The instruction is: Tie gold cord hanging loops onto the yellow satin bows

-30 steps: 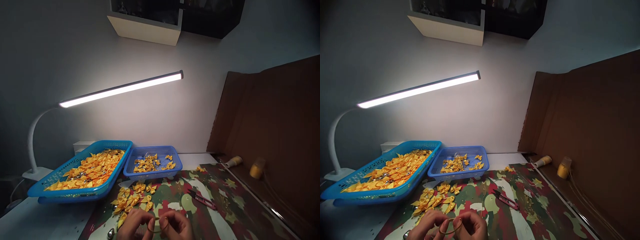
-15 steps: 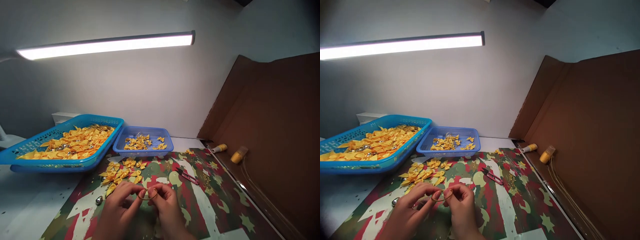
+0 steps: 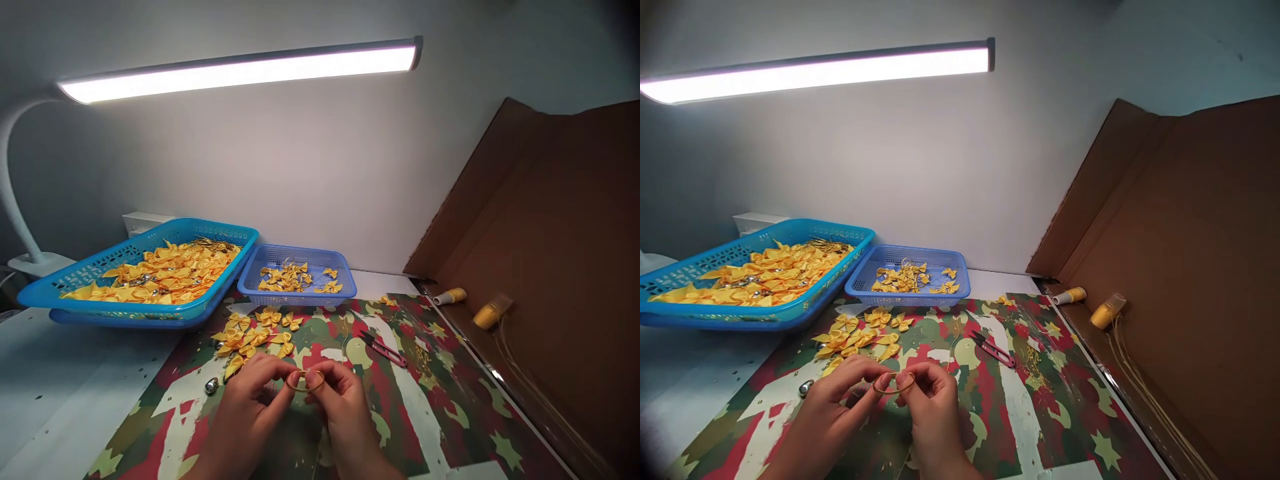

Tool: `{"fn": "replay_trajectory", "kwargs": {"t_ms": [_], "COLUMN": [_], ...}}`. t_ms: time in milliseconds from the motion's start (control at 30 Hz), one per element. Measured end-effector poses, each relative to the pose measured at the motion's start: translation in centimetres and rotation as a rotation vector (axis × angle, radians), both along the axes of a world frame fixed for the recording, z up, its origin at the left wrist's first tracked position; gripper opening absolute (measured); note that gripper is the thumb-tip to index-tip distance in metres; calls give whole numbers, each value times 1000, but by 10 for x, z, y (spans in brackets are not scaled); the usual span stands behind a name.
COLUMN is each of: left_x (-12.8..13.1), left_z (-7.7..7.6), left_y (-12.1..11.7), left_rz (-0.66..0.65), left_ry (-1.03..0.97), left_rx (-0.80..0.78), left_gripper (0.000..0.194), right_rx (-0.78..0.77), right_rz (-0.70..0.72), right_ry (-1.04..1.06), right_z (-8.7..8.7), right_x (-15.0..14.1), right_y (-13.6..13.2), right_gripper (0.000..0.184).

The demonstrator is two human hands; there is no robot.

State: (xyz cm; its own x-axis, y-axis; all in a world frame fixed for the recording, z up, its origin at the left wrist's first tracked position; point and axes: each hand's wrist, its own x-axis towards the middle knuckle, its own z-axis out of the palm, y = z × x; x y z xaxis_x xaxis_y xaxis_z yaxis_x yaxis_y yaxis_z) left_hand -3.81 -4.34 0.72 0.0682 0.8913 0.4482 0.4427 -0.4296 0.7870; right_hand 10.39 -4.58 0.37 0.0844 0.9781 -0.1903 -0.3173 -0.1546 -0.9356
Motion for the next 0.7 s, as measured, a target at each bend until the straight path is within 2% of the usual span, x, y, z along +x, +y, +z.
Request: {"fn": "replay_trajectory", "kwargs": {"t_ms": [200,400,700], "left_x": [0,-2,-3], "left_z": [-3,-3,-4], "left_y": [0,1,0], "left_rz": [-5,4,10], "left_ry": [-15,-17,-13], "left_rx": [23,1,31], "left_gripper": [25,27,27], "right_rx": [32,130,99], "right_rz": [-26,-4,-9], "right_ry": [-40,-100,-73], "right_z": [1,-8,-10], "right_x": [-2,0,-1], "right_y": [1,0,1], "right_gripper": [54,49,48]}}
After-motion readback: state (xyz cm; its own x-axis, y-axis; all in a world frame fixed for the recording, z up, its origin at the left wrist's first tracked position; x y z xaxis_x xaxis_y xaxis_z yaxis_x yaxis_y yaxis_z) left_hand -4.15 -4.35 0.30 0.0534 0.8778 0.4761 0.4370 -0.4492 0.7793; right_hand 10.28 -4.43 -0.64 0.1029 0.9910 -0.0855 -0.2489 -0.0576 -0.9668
